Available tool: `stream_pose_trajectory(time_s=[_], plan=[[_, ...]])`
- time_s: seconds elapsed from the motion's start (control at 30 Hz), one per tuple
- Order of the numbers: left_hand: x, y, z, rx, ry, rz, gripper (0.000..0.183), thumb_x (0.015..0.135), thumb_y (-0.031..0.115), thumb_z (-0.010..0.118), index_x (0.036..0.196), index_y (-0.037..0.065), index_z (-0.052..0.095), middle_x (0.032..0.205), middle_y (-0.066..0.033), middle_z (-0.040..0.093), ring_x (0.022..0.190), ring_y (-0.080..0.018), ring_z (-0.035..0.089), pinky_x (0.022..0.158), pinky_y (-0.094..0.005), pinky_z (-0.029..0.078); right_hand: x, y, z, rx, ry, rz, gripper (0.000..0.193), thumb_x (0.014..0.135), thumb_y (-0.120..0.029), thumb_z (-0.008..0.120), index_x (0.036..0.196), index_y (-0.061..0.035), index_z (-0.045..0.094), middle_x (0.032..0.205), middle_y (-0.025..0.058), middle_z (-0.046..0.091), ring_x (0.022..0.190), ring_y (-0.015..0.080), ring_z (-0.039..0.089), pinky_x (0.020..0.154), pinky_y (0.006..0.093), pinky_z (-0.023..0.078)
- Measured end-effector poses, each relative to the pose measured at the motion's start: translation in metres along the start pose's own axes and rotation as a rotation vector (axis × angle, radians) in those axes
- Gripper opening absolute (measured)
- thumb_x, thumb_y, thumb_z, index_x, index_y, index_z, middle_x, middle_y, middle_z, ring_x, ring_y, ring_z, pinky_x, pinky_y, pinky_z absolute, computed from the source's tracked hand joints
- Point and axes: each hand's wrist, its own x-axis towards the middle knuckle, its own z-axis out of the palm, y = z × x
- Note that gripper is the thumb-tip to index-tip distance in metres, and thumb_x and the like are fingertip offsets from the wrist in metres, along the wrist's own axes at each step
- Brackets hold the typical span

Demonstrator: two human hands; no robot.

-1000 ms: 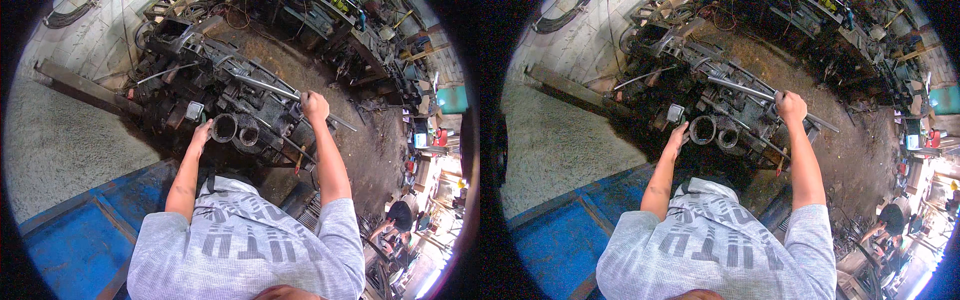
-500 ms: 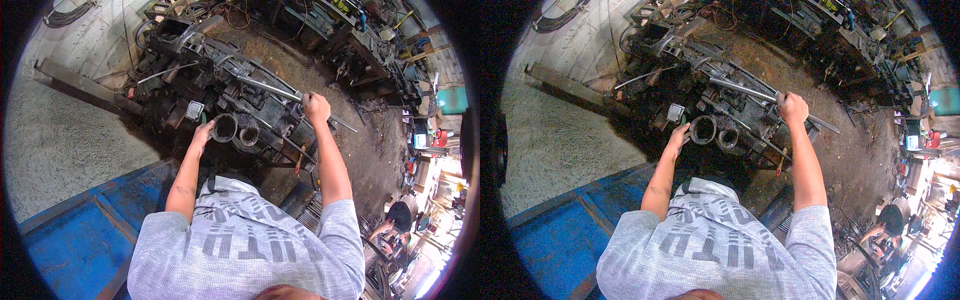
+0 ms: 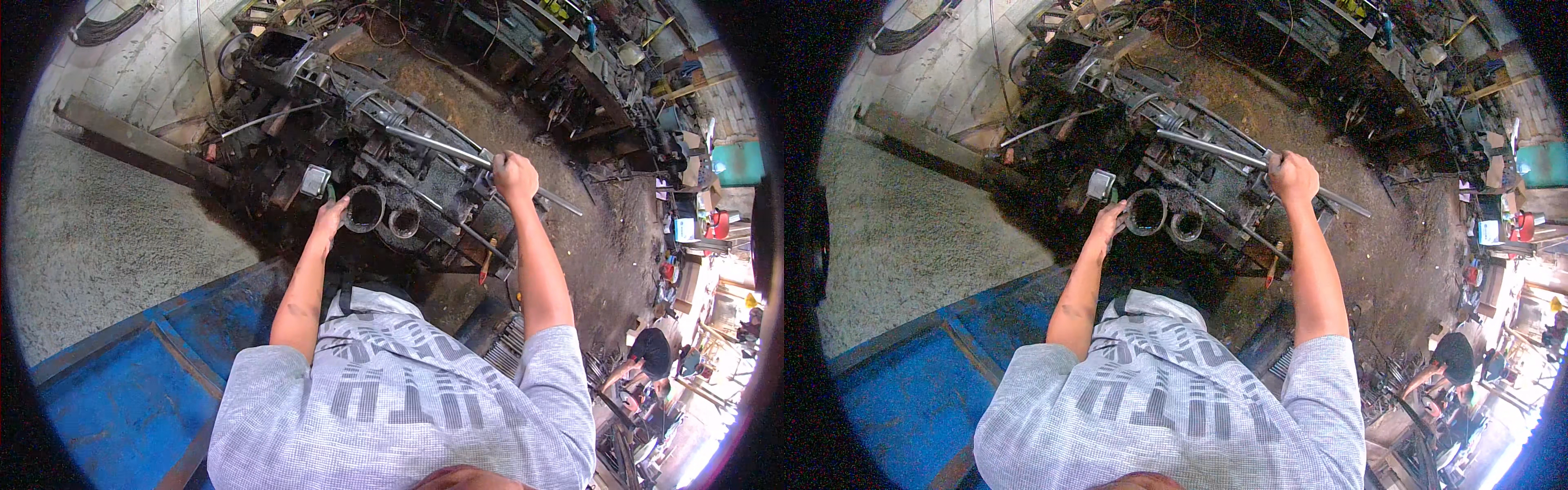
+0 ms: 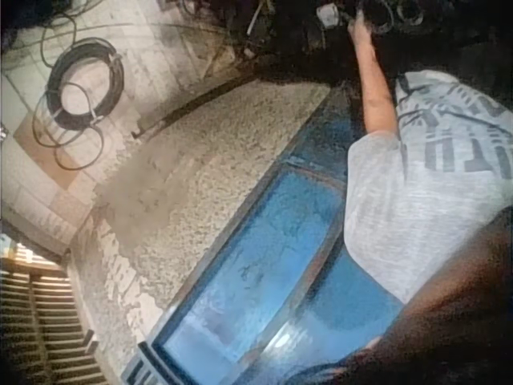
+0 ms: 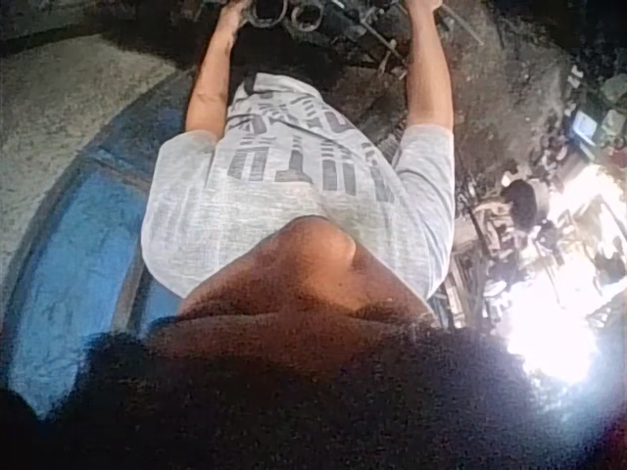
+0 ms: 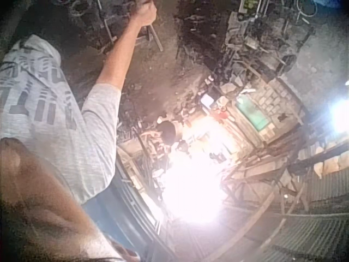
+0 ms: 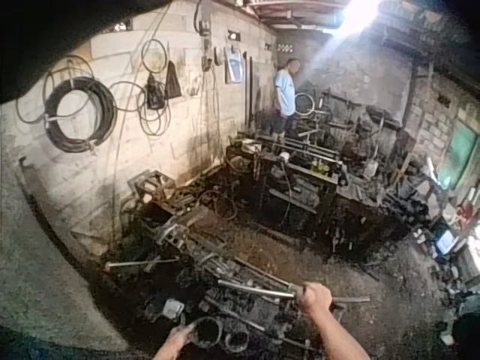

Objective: Using a lathe machine to thread and cut a long metal rod.

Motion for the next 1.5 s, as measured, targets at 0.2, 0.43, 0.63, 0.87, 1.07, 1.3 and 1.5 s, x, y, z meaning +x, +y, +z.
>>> stream_pose_trajectory(time_s=[0.2,0.43,0.63,0.87,1.07,1.3,1.5], plan=[[-0.001,0.002,0.006,0.007,0.011,-0.004,0.044,0.087,0.038,0.059,0.117,0.006,0.055,0.116,-0.0042,0.059,0.106,-0.0186,0.056,0.094,-0.0339,0.039,-0.001,0.001,0.001,0.000,0.023,0.017,0.035,0.083,-0.037,0.047,0.082,-0.0079,0.067,0.087,0.0178,0.066,0.083,0.0361,0.063,0.074,0.0450,0.051],[-0.011,0.013,0.016,0.029,0.060,-0.031,0.044,0.087,0.037,0.060,0.118,0.006,0.054,0.116,-0.0061,0.059,0.108,-0.0191,0.056,0.093,-0.0343,0.040,0.002,0.005,0.000,0.006,-0.062,0.035,0.039,0.083,-0.038,0.045,0.084,-0.0068,0.068,0.090,0.0206,0.065,0.085,0.0377,0.063,0.076,0.0463,0.050],[-0.001,0.006,0.011,-0.023,0.012,-0.006,0.040,0.087,0.036,0.059,0.114,0.006,0.056,0.111,-0.0060,0.061,0.104,-0.0193,0.058,0.091,-0.0338,0.042,0.004,0.009,-0.003,0.029,-0.147,0.046,0.042,0.084,-0.041,0.043,0.088,-0.0081,0.069,0.092,0.0202,0.065,0.088,0.0374,0.063,0.078,0.0452,0.050],[0.007,-0.001,0.006,-0.018,0.020,0.005,0.037,0.088,0.034,0.059,0.110,0.005,0.057,0.108,-0.0060,0.062,0.101,-0.0199,0.059,0.090,-0.0332,0.043,0.006,0.004,-0.016,0.046,-0.274,0.088,0.039,0.085,-0.038,0.042,0.099,-0.0134,0.069,0.099,0.0197,0.065,0.094,0.0369,0.061,0.084,0.0439,0.048],[-0.002,0.007,0.013,-0.011,0.033,-0.024,0.045,0.088,0.034,0.059,0.121,0.004,0.052,0.121,-0.0080,0.056,0.110,-0.0217,0.055,0.096,-0.0349,0.040,0.006,0.004,-0.014,0.002,-0.239,0.053,0.040,0.084,-0.039,0.043,0.098,-0.0124,0.069,0.098,0.0200,0.065,0.093,0.0371,0.062,0.085,0.0440,0.048],[0.000,0.005,0.010,-0.105,-0.039,-0.046,0.061,0.087,0.034,0.060,0.134,0.000,0.039,0.133,-0.0117,0.046,0.117,-0.0271,0.051,0.102,-0.0385,0.036,0.005,0.014,0.000,0.001,-0.154,0.076,0.039,0.084,-0.038,0.042,0.096,-0.0120,0.069,0.096,0.0204,0.065,0.091,0.0378,0.062,0.083,0.0447,0.049],[-0.003,0.004,0.008,-0.139,-0.050,-0.053,0.061,0.087,0.033,0.060,0.134,0.001,0.038,0.134,-0.0118,0.044,0.118,-0.0275,0.050,0.104,-0.0393,0.033,0.003,0.016,0.000,0.022,-0.161,0.087,0.045,0.085,-0.045,0.043,0.090,-0.0085,0.070,0.094,0.0200,0.066,0.090,0.0369,0.063,0.080,0.0448,0.050]])
